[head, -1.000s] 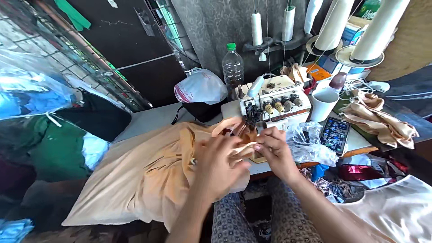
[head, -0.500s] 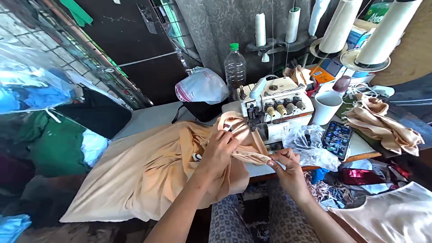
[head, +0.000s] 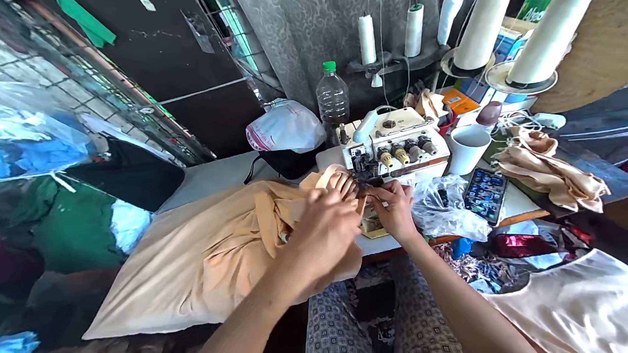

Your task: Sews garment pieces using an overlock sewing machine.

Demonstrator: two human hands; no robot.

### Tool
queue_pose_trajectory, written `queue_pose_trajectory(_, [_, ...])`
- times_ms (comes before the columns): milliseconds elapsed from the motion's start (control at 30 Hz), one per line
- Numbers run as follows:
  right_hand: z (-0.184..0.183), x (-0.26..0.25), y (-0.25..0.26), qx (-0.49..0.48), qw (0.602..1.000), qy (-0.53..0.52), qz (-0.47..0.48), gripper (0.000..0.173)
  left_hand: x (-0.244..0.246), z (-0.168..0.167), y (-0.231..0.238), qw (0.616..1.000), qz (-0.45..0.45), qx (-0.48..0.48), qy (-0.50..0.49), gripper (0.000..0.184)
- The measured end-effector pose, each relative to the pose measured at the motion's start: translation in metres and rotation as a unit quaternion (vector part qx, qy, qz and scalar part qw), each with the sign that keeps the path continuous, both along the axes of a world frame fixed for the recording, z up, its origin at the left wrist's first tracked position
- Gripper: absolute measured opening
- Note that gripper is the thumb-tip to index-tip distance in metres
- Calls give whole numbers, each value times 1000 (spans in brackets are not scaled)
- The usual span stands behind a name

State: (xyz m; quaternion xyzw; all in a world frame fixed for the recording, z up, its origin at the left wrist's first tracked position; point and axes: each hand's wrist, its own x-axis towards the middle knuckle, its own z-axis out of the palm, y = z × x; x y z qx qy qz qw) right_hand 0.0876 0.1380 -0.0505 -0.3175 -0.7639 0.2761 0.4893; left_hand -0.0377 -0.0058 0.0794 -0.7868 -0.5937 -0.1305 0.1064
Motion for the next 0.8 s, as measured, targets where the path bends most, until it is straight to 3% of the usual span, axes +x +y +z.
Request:
queue_pose_trajectory(67, [-9, 9, -1, 52, 998, 12, 31, 18, 12, -20, 3, 998, -60, 26, -6, 25])
queue_pose_trajectory(167, [-18, 19, -10, 72, 996, 37, 33, 13, 4, -51, 18, 989, -98, 64, -94, 21])
queue_pose_trajectory(233, [-21, 20, -16, 68, 996, 55, 16, 13, -3, -65, 23, 994, -45, 60, -86, 20])
queue_pose_trajectory(300, [-23, 17, -16, 62, 996, 66, -1, 13, -7, -75, 26, 998, 21, 45, -25, 46])
queue_pose_trajectory(367, [-22, 13, -13, 61, 995, 71, -20, 14, -9, -86, 29, 996, 59, 61, 19, 52])
queue_pose_trajectory(433, [-19, 5, -8, 69, 994, 67, -44, 14, -8, -86, 33, 994, 98, 45, 26, 50])
queue_pose_trajectory(600, [-14, -2, -14, 114, 989, -8, -89, 18, -12, -51, 67, 952, 244, -183, -33, 49])
queue_pose_trajectory(767, [-21, 19, -49, 136, 990, -20, -24, 25, -41, -51, 92, 939, 295, -172, -42, 48])
queue_pose_trajectory(800, [-22, 27, -53, 125, 992, -21, -7, 25, -35, -46, 85, 930, 322, -170, -40, 39])
